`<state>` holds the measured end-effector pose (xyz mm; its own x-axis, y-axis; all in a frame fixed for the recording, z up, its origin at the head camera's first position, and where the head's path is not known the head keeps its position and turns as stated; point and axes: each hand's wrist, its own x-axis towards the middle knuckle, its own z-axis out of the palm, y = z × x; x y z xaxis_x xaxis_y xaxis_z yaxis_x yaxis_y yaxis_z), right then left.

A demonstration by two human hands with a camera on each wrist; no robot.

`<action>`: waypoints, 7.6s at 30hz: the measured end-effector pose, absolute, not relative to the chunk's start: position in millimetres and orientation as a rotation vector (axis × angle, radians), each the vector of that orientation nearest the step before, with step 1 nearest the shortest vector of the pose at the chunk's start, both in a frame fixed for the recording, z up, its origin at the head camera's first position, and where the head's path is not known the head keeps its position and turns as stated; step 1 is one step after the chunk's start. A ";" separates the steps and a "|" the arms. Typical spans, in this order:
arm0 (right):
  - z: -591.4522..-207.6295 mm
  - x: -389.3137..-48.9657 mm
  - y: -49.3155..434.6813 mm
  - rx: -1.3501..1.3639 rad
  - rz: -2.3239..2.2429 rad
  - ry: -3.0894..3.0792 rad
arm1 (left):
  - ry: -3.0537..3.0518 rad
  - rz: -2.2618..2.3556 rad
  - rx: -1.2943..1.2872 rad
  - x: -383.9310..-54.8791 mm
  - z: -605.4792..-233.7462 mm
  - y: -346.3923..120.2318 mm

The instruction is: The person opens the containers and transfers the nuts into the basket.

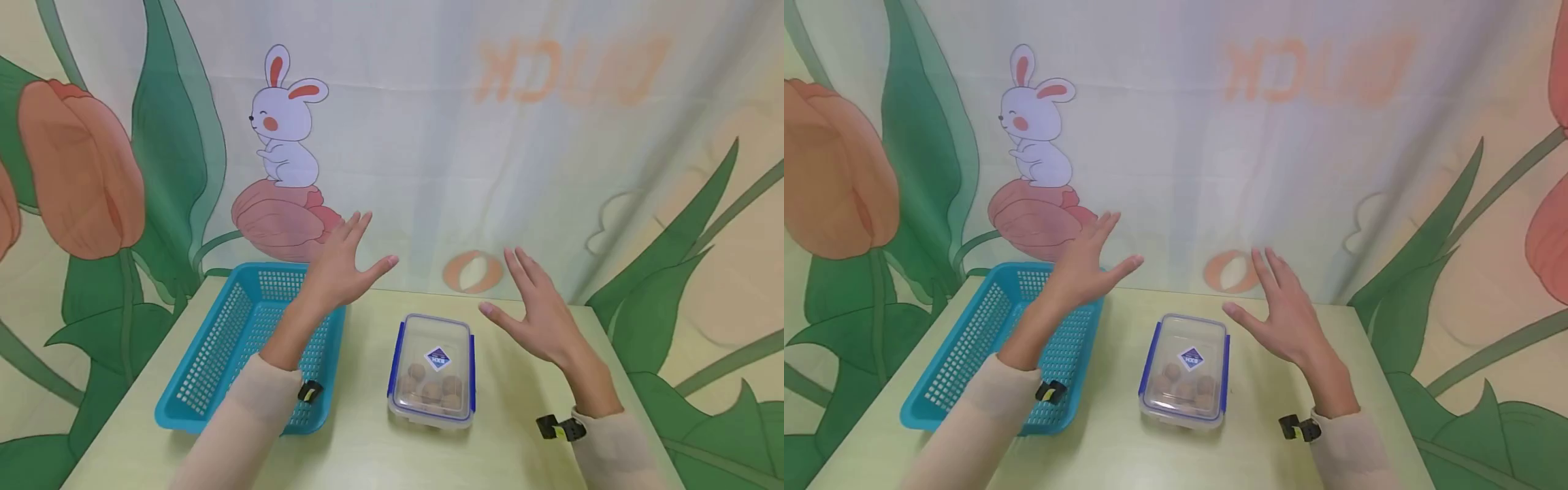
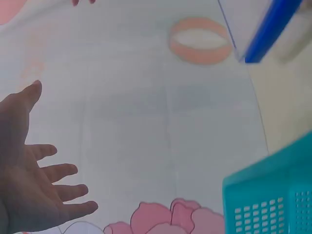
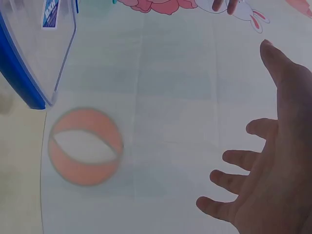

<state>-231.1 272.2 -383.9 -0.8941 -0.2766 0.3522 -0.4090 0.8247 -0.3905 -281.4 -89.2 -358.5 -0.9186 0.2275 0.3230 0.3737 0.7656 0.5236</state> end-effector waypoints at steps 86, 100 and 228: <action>-570.4 -241.2 240.6 -0.322 2.256 -2.445 | -2.209 -2.771 0.080 -266.5 -588.1 -14.2; -566.0 -239.1 245.1 -0.429 2.387 -2.415 | -2.176 -2.797 0.096 -267.3 -585.7 -14.1; -528.0 -203.6 234.5 -0.203 1.622 -2.789 | -2.642 -1.664 -0.076 -236.1 -546.2 -15.2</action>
